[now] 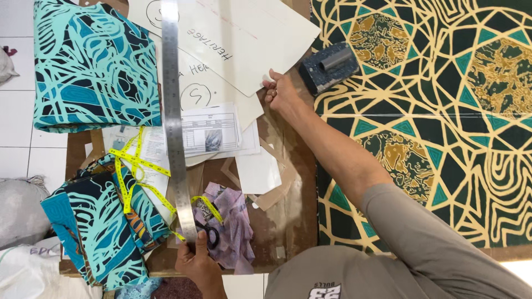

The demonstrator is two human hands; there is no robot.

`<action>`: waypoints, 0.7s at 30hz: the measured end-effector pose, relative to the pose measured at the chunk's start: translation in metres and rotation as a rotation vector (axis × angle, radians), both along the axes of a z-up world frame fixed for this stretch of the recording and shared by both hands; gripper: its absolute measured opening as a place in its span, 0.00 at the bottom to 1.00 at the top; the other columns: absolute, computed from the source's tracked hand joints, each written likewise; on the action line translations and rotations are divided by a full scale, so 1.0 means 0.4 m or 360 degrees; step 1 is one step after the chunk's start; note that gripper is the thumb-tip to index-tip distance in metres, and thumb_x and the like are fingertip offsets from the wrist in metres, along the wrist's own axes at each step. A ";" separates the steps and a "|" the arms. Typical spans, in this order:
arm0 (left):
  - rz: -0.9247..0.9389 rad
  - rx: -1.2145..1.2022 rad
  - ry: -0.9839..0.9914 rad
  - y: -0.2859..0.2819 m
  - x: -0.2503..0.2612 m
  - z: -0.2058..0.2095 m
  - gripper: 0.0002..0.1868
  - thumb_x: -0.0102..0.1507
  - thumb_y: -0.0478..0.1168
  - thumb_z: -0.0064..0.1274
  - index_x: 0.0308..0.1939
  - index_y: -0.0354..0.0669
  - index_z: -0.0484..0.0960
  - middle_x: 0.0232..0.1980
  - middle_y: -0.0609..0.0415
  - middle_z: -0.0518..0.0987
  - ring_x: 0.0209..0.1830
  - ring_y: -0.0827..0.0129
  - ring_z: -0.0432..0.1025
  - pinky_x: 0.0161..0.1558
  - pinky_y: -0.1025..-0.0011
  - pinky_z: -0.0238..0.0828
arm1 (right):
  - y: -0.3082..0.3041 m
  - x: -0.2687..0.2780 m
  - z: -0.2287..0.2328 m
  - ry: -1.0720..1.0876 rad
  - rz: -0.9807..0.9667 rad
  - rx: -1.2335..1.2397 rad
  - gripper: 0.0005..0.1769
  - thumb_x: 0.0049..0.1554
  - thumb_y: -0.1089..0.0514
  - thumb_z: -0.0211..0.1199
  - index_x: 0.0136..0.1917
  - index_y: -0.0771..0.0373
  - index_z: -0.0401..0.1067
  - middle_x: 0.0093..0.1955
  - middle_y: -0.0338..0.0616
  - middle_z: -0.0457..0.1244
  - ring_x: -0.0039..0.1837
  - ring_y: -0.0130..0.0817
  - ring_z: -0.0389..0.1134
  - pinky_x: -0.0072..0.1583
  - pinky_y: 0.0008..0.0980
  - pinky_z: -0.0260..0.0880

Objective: The person measures a patterned fabric using a metal ruler and a white paper template. They place the ruler on the fabric, mark lines with chalk, and reposition the template to align with the measurements.

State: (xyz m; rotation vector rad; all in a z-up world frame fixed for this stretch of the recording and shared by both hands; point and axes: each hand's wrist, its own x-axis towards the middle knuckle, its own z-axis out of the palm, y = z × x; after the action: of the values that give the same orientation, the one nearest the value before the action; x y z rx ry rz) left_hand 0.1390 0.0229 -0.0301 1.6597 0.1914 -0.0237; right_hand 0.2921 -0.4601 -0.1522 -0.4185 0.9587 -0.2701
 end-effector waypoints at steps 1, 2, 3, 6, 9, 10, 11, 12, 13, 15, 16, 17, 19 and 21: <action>0.0024 -0.0009 0.0024 -0.002 0.005 -0.004 0.16 0.66 0.36 0.64 0.30 0.34 0.73 0.30 0.61 0.71 0.30 0.80 0.58 0.31 0.75 0.52 | -0.012 0.020 -0.002 0.0006 0.0017 0.0016 0.14 0.60 0.49 0.64 0.42 0.56 0.64 0.34 0.38 0.62 0.27 0.23 0.46 0.33 0.28 0.48; 0.0041 -0.0012 0.0052 -0.001 0.009 -0.004 0.17 0.67 0.36 0.64 0.30 0.34 0.73 0.29 0.61 0.70 0.29 0.80 0.57 0.31 0.75 0.51 | -0.018 0.033 -0.003 0.0017 0.0026 0.0037 0.16 0.60 0.49 0.65 0.41 0.57 0.63 0.33 0.38 0.60 0.27 0.23 0.46 0.33 0.28 0.47; 0.0037 -0.0017 0.0039 -0.002 0.012 -0.004 0.14 0.66 0.36 0.63 0.31 0.35 0.74 0.29 0.62 0.71 0.29 0.80 0.58 0.31 0.75 0.53 | -0.023 0.049 -0.004 0.0022 0.0041 0.0023 0.17 0.59 0.49 0.67 0.39 0.56 0.63 0.32 0.36 0.59 0.27 0.23 0.46 0.32 0.28 0.48; 0.0043 -0.0029 0.0031 -0.008 0.019 -0.001 0.13 0.65 0.36 0.62 0.31 0.37 0.74 0.29 0.64 0.70 0.28 0.81 0.58 0.30 0.76 0.52 | -0.017 0.071 0.007 0.0066 0.0045 -0.0442 0.19 0.56 0.50 0.71 0.39 0.58 0.63 0.31 0.37 0.58 0.28 0.26 0.51 0.33 0.32 0.52; 0.0063 -0.0033 0.0062 -0.005 0.022 0.006 0.18 0.66 0.36 0.63 0.28 0.37 0.69 0.26 0.64 0.65 0.26 0.81 0.53 0.28 0.75 0.45 | 0.047 0.057 0.046 0.0275 0.0177 -0.1986 0.23 0.54 0.50 0.73 0.50 0.67 0.68 0.45 0.49 0.62 0.35 0.35 0.63 0.37 0.42 0.64; 0.0071 -0.0066 0.0055 -0.007 0.026 0.006 0.16 0.65 0.36 0.62 0.29 0.38 0.71 0.26 0.64 0.66 0.26 0.82 0.54 0.28 0.75 0.46 | 0.065 0.040 0.069 0.0418 0.0388 -0.2681 0.27 0.53 0.46 0.71 0.56 0.68 0.68 0.52 0.55 0.63 0.37 0.40 0.67 0.39 0.44 0.68; 0.0080 -0.0098 0.0049 -0.008 0.027 0.006 0.13 0.64 0.36 0.62 0.29 0.38 0.73 0.27 0.65 0.67 0.26 0.82 0.55 0.28 0.75 0.46 | 0.075 0.033 0.096 0.0559 0.0612 -0.3372 0.33 0.53 0.43 0.68 0.61 0.69 0.69 0.60 0.61 0.65 0.38 0.45 0.72 0.40 0.45 0.71; 0.0074 -0.0099 0.0032 -0.006 0.029 0.007 0.16 0.64 0.36 0.62 0.28 0.38 0.71 0.26 0.65 0.67 0.26 0.82 0.54 0.28 0.74 0.46 | 0.082 0.033 0.121 0.0623 0.0863 -0.3376 0.35 0.52 0.40 0.69 0.61 0.68 0.69 0.60 0.63 0.64 0.41 0.50 0.71 0.42 0.48 0.71; 0.0067 -0.0100 0.0016 -0.003 0.030 0.007 0.18 0.65 0.36 0.62 0.27 0.39 0.69 0.26 0.65 0.66 0.26 0.82 0.54 0.28 0.74 0.46 | 0.091 0.031 0.141 0.0685 0.1115 -0.3369 0.38 0.51 0.37 0.69 0.61 0.68 0.69 0.60 0.65 0.63 0.43 0.55 0.71 0.43 0.50 0.71; 0.0062 -0.0075 0.0020 0.000 0.031 0.006 0.19 0.66 0.36 0.62 0.26 0.39 0.67 0.25 0.65 0.65 0.25 0.82 0.53 0.27 0.74 0.45 | 0.102 0.035 0.170 0.0814 0.1491 -0.3322 0.39 0.51 0.33 0.68 0.60 0.67 0.68 0.59 0.65 0.63 0.46 0.59 0.71 0.45 0.51 0.72; 0.0065 -0.0046 0.0043 -0.002 0.033 0.006 0.18 0.66 0.36 0.62 0.27 0.39 0.68 0.25 0.64 0.65 0.25 0.82 0.53 0.27 0.74 0.46 | 0.102 0.042 0.179 0.0883 0.1615 -0.3289 0.37 0.54 0.33 0.67 0.60 0.66 0.69 0.57 0.63 0.64 0.46 0.58 0.71 0.46 0.51 0.72; 0.0069 -0.0018 0.0065 -0.004 0.037 0.007 0.17 0.66 0.36 0.61 0.27 0.40 0.69 0.25 0.64 0.65 0.25 0.82 0.53 0.27 0.74 0.46 | 0.104 0.051 0.182 0.0951 0.1738 -0.3253 0.36 0.56 0.33 0.66 0.60 0.66 0.69 0.56 0.61 0.65 0.46 0.57 0.71 0.48 0.51 0.72; 0.0102 -0.0069 0.0036 -0.012 0.041 0.004 0.23 0.67 0.36 0.63 0.26 0.41 0.63 0.23 0.65 0.61 0.25 0.82 0.51 0.28 0.74 0.43 | 0.116 0.059 0.169 0.1001 0.1778 -0.3279 0.32 0.59 0.38 0.64 0.60 0.68 0.68 0.52 0.59 0.66 0.46 0.55 0.72 0.47 0.49 0.72; 0.0129 -0.0135 0.0019 -0.019 0.045 0.005 0.23 0.67 0.35 0.64 0.26 0.41 0.63 0.24 0.65 0.62 0.26 0.83 0.51 0.28 0.75 0.44 | 0.126 0.062 0.150 0.0978 0.1823 -0.3437 0.26 0.61 0.46 0.61 0.62 0.70 0.68 0.49 0.57 0.67 0.45 0.50 0.72 0.45 0.45 0.72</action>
State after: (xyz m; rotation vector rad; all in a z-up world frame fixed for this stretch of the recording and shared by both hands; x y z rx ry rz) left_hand 0.1571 0.0152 -0.0281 1.5666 0.2632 0.0190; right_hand 0.3171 -0.4097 -0.0924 -3.0097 0.4491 0.0171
